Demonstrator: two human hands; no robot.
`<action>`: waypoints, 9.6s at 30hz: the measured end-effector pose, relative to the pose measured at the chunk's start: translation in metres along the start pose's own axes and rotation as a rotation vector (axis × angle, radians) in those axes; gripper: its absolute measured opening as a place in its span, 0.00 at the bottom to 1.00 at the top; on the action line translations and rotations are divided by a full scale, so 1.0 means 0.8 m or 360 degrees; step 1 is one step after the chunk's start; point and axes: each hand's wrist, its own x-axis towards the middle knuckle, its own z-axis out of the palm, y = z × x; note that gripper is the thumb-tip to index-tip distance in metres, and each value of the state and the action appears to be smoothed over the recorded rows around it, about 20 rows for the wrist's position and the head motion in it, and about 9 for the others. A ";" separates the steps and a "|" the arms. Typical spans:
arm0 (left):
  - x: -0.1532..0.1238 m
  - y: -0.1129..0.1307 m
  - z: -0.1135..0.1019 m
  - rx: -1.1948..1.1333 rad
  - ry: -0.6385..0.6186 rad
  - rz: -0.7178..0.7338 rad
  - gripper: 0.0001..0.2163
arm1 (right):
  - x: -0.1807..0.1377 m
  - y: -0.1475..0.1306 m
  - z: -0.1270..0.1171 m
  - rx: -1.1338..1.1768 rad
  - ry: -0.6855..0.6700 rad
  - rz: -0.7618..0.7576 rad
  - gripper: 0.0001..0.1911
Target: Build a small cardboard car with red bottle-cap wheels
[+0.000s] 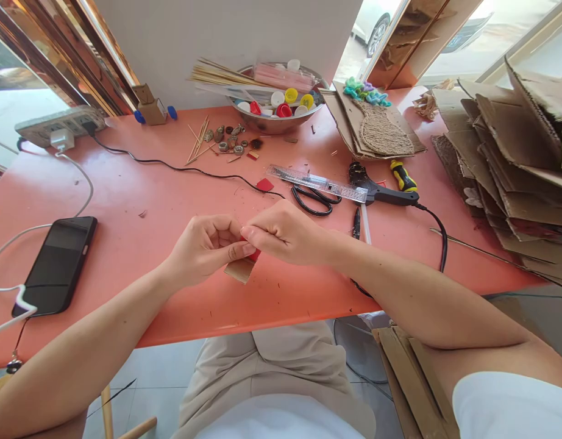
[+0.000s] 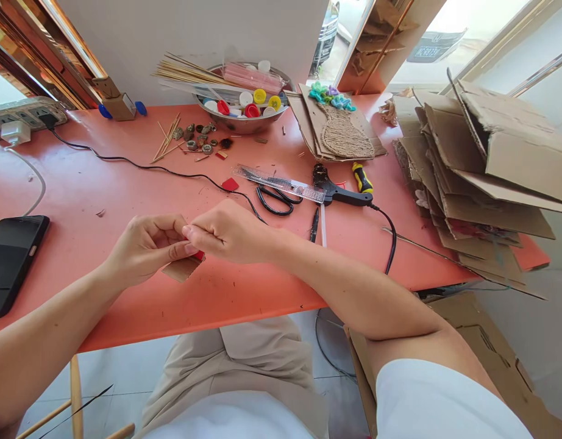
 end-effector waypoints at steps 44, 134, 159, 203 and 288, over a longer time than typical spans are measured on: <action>0.027 -0.034 -0.046 0.0709 0.0429 0.0333 0.15 | 0.008 0.023 -0.004 -0.0017 0.0365 0.0492 0.10; 0.008 -0.041 -0.025 0.0720 0.0303 0.0388 0.14 | -0.016 0.034 0.003 -0.0743 0.0397 -0.0256 0.09; 0.025 -0.044 -0.039 0.0587 0.0770 0.0407 0.15 | 0.013 -0.022 -0.076 -0.1466 -0.0293 0.1340 0.18; 0.082 -0.004 -0.038 -0.0461 0.0913 0.0223 0.21 | 0.006 0.001 -0.054 0.1285 0.0143 0.0703 0.40; 0.050 -0.005 -0.010 0.0123 0.1077 0.0600 0.14 | -0.013 -0.018 -0.019 0.0642 0.0076 0.0885 0.31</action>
